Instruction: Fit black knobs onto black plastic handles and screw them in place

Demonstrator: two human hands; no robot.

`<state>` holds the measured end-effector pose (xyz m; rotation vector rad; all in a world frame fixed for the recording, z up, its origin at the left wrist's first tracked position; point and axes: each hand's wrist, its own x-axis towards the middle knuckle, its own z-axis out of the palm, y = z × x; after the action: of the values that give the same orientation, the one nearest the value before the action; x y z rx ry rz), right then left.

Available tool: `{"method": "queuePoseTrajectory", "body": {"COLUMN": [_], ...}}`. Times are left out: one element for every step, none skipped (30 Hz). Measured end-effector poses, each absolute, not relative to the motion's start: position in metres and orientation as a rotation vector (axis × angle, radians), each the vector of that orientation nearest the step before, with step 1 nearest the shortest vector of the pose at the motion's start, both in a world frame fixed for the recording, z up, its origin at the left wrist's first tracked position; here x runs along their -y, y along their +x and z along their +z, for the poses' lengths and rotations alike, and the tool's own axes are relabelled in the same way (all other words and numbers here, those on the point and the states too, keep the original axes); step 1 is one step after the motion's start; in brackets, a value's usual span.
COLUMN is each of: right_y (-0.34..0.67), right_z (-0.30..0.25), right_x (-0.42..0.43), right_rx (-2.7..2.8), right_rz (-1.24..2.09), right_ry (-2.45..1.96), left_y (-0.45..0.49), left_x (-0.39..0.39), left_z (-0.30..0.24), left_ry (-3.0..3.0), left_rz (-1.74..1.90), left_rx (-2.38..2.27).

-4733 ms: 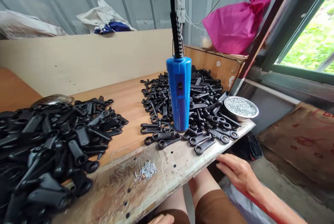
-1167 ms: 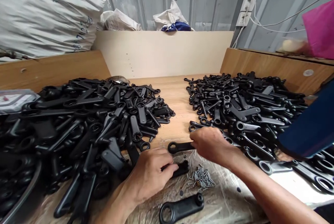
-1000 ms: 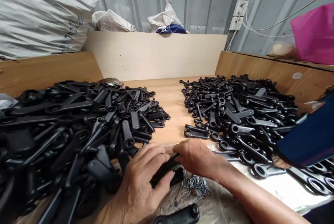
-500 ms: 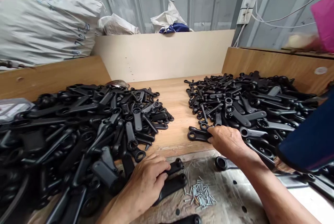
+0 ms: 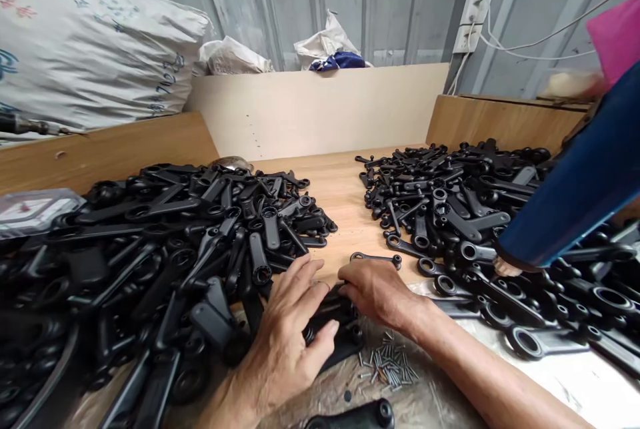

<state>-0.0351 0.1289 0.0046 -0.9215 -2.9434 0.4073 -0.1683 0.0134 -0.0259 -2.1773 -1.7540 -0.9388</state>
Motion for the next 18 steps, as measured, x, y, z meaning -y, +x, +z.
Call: {"method": "queuePoseTrajectory", "body": {"right_y": [-0.035,-0.032,-0.027,-0.021,-0.014,-0.008,-0.001,0.004,0.007,0.009,0.011,0.012,0.012,0.013,0.013,0.014,0.015,0.015], "right_z": [0.004,0.004,0.004,0.004,0.005,0.006,0.007,0.009,0.01,0.011,0.012,0.013,0.013,0.013,0.012,0.011,0.009,0.007], "right_x": [-0.128,-0.128,-0.129,-0.131,-0.133,-0.134,-0.135,-0.135,-0.134,-0.133,-0.131,-0.129,-0.128,-0.127,-0.127,-0.127,-0.128,-0.129], "right_rx": [2.957,2.953,2.939,2.928,2.931,2.957,3.006,3.069,3.133,3.189,3.224,3.243,3.25,3.25,3.25,3.248,3.245,3.242], "right_rz": [0.444,0.468,0.478,0.48,0.479,0.48,0.481,0.485,0.488,0.498,0.516,0.551,0.601,0.65,0.689,0.713,0.721,0.722], "right_ry": [-0.862,-0.822,-0.809,-0.818,-0.837,-0.857,-0.869,-0.865,-0.84,-0.801,-0.758,-0.723,-0.689,-0.664,-0.646,-0.629,-0.61,-0.589], "left_y": [-0.167,-0.166,-0.165,-0.165,-0.165,-0.165,-0.166,-0.167,-0.168,-0.169,-0.17,-0.17,-0.171,-0.171,-0.17,-0.17,-0.169,-0.168], "left_x": [-0.013,-0.013,-0.014,-0.015,-0.015,-0.016,-0.017,-0.017,-0.017,-0.017,-0.016,-0.015,-0.015,-0.014,-0.013,-0.013,-0.013,-0.013], "left_z": [-0.026,-0.026,-0.026,-0.026,-0.027,-0.027,-0.028,-0.028,-0.029,-0.029,-0.03,-0.031,-0.031,-0.032,-0.032,-0.032,-0.031,-0.03], "left_ry": [-2.242,-2.302,-2.348,-2.381,-2.399,-2.402,-2.396,-2.387,-2.375,-2.368,-2.362,-2.362,-2.364,-2.367,-2.374,-2.386,-2.401,-2.421], "left_rz": [-0.847,-0.756,-0.675,-0.613,-0.573,-0.555,-0.549,-0.552,-0.562,-0.57,-0.573,-0.569,-0.556,-0.532,-0.5,-0.46,-0.416,-0.365], "left_rx": [1.811,1.873,1.93,1.977,2.009,2.031,2.042,2.05,2.057,2.066,2.076,2.086,2.101,2.125,2.158,2.194,2.233,2.273]}}
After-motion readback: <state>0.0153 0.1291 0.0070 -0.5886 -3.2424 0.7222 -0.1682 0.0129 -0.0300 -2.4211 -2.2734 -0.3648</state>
